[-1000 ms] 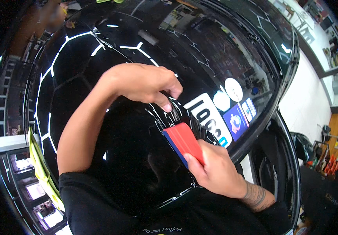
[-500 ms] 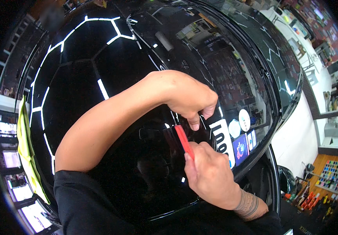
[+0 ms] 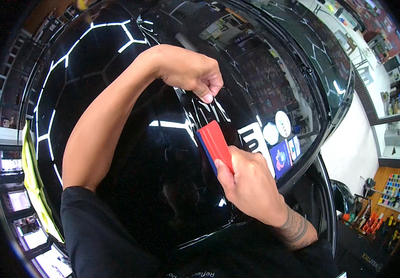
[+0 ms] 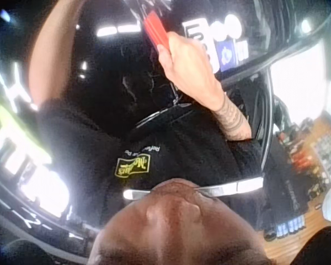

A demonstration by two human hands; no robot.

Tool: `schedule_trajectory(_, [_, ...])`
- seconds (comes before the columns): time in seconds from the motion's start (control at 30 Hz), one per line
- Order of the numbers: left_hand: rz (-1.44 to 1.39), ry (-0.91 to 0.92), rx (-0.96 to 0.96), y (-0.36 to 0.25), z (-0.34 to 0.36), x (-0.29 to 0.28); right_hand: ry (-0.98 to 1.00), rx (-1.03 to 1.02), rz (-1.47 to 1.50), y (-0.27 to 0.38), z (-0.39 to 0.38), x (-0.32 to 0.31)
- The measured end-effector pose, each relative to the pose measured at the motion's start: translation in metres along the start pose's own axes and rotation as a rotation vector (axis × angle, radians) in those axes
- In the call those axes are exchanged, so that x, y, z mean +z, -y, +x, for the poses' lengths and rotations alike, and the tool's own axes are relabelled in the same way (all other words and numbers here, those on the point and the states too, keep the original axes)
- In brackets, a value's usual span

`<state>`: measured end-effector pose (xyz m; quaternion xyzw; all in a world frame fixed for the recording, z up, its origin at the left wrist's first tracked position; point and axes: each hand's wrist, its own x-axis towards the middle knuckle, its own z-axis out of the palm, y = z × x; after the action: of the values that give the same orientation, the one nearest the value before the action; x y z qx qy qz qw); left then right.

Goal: The person applies a transparent protective film to the hood of a black car. They use a red squeegee to smooth the film and remove bubbles, then use a white plastic tool to trim excess film along the edges. A second person wipes the surface with a cloth in the background.

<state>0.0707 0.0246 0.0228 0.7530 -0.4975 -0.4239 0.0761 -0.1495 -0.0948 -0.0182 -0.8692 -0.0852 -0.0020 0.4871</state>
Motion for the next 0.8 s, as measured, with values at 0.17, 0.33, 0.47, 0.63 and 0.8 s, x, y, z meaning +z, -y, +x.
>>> schedule_trajectory(0.17, [-0.002, 0.006, 0.079, 0.009, 0.004, 0.0, 0.007, 0.044, 0.021, 0.002, -0.001, -0.001])
schedule_trajectory(0.33, [0.008, 0.012, 0.105, 0.012, 0.004, 0.001, -0.04, 0.021, 0.018, 0.002, -0.001, 0.003])
schedule_trajectory(0.47, [0.052, 0.029, 0.05, 0.009, 0.003, 0.001, -0.035, 0.059, 0.02, 0.0, -0.002, 0.004])
schedule_trajectory(0.63, [-0.026, -0.001, 0.128, 0.009, 0.002, 0.004, -0.036, 0.082, 0.041, 0.001, -0.002, 0.005])
schedule_trajectory(0.8, [0.096, 0.124, 0.113, 0.009, 0.011, -0.001, -0.046, 0.076, 0.02, -0.001, -0.002, 0.006])
